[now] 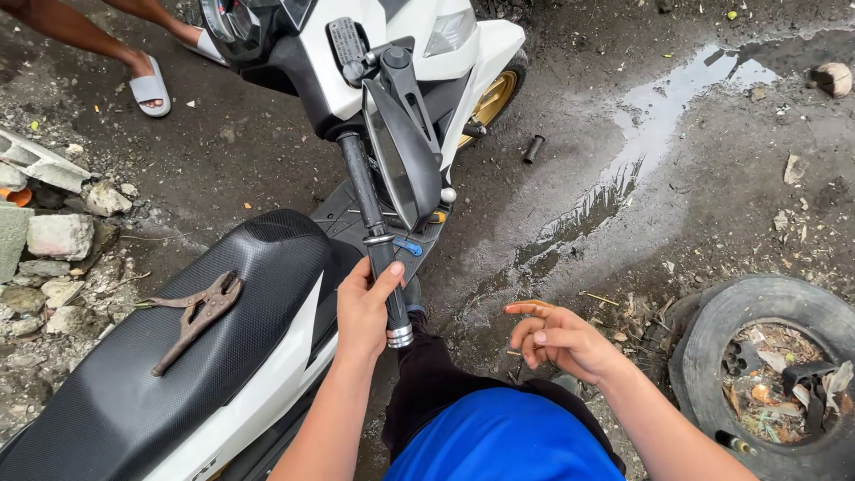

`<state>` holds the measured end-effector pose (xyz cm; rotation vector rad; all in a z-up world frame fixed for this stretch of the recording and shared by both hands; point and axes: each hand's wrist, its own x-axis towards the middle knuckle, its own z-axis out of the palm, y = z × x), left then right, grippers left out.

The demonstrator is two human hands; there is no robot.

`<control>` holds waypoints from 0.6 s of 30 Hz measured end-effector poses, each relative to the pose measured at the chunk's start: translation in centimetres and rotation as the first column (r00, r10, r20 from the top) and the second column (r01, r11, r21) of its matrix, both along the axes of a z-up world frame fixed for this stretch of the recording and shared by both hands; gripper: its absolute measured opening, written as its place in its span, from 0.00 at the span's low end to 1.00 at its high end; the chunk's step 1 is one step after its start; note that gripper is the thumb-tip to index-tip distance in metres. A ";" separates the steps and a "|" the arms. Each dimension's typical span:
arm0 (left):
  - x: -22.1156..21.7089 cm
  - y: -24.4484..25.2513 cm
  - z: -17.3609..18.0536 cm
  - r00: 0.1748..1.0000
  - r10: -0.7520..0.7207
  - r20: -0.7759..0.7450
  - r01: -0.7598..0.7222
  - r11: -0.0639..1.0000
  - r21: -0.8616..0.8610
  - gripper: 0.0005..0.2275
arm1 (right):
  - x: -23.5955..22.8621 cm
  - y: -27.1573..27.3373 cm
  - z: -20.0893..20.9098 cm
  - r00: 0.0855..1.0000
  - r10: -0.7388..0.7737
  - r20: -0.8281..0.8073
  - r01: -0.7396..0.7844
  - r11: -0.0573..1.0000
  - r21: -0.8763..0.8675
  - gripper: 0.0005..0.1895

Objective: The person is installing a new rubber grip onto the right handlebar of a white scooter by repeatedly pushing and twisting it into place.

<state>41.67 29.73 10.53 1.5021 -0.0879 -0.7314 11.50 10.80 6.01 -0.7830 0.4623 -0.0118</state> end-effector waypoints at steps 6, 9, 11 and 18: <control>0.4 -1.0 1.7 0.998 0.006 0.068 -0.010 0.998 0.062 0.14 | 2.5 1.3 0.9 0.998 0.064 -0.014 -0.065 0.997 -0.053 0.37; 0.4 -1.6 2.2 0.996 0.008 0.090 -0.015 0.997 0.075 0.14 | 4.3 1.8 2.4 0.995 0.090 -0.053 -0.095 0.989 -0.111 0.35; 0.2 -2.0 2.6 0.996 0.010 0.090 -0.017 0.997 0.079 0.14 | 5.3 2.9 2.5 0.991 0.099 -0.087 -0.111 0.983 -0.148 0.34; 0.2 -3.7 3.3 0.991 0.083 -0.104 -0.087 0.996 -0.036 0.15 | 10.1 5.7 7.5 0.990 -0.099 -0.096 0.038 0.865 -0.500 0.48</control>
